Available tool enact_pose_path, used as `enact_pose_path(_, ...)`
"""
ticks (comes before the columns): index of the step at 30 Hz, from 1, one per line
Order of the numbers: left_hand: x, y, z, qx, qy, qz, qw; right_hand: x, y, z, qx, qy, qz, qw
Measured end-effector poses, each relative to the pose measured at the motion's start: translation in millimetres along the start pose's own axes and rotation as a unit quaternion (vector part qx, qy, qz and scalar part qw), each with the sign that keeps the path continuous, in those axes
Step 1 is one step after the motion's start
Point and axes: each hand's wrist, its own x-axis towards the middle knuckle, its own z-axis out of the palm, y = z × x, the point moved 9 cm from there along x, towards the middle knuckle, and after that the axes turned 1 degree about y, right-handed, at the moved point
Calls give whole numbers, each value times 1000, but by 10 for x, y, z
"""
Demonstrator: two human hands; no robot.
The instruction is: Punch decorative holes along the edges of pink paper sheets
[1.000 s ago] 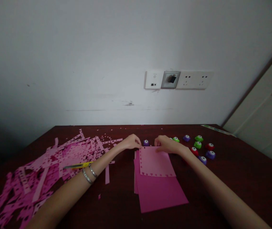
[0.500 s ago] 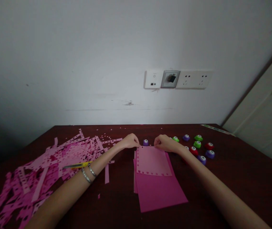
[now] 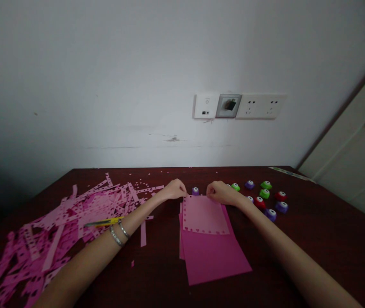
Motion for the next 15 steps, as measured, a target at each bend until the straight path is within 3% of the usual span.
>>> enact_pose_path(15, -1, 14, -27, 12, 27, 3, 1000, 26, 73, 20, -32, 10, 31, 999)
